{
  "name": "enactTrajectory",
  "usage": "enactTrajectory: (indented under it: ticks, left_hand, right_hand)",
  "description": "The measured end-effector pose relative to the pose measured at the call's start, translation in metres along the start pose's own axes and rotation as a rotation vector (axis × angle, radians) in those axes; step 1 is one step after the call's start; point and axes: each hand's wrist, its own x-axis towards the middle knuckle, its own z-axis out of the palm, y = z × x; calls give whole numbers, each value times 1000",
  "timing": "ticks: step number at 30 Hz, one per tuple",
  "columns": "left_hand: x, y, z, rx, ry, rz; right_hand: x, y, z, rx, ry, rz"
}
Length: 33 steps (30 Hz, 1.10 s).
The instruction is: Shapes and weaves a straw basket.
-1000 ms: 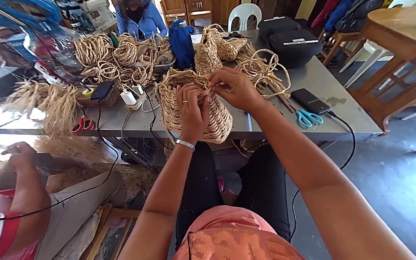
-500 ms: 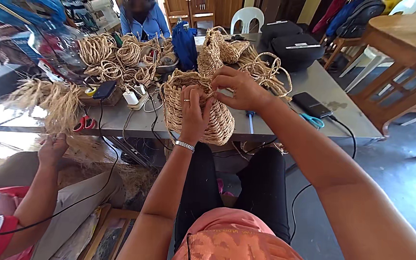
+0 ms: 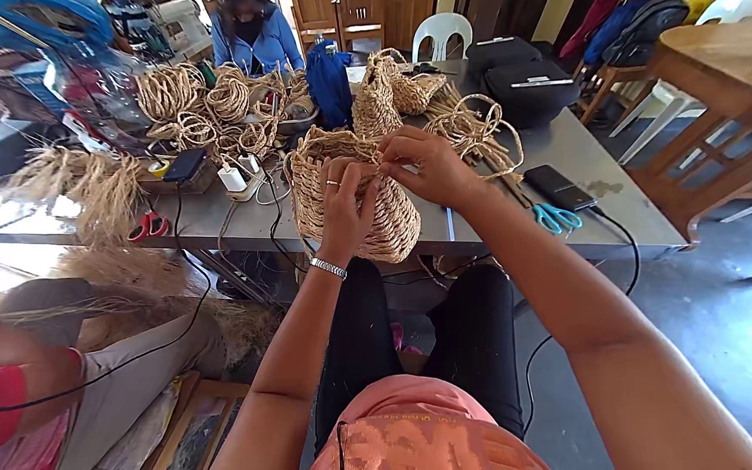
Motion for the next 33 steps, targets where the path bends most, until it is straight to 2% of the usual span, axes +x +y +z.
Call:
enactTrajectory:
  ticks: [3, 5, 10, 14, 20, 25, 33]
  left_hand:
    - [1, 0, 2, -20, 10, -8]
    - [1, 1, 2, -6, -5, -19]
    - [3, 5, -1, 123, -69, -52]
    - [1, 9, -3, 143, -84, -59]
    - [0, 5, 8, 150, 15, -7]
    - [1, 7, 5, 92, -19, -60]
    - [6, 6, 11, 40, 54, -74]
  right_hand:
    - [-2, 7, -2, 93, -1, 56]
    - [0, 10, -2, 53, -9, 44]
    - [13, 17, -1, -169, -63, -86]
    - [14, 21, -1, -147, -32, -150]
    - [8, 26, 1, -90, 22, -181]
    - [4, 21, 3, -43, 34, -143]
    - [-6, 16, 3, 129, 58, 4]
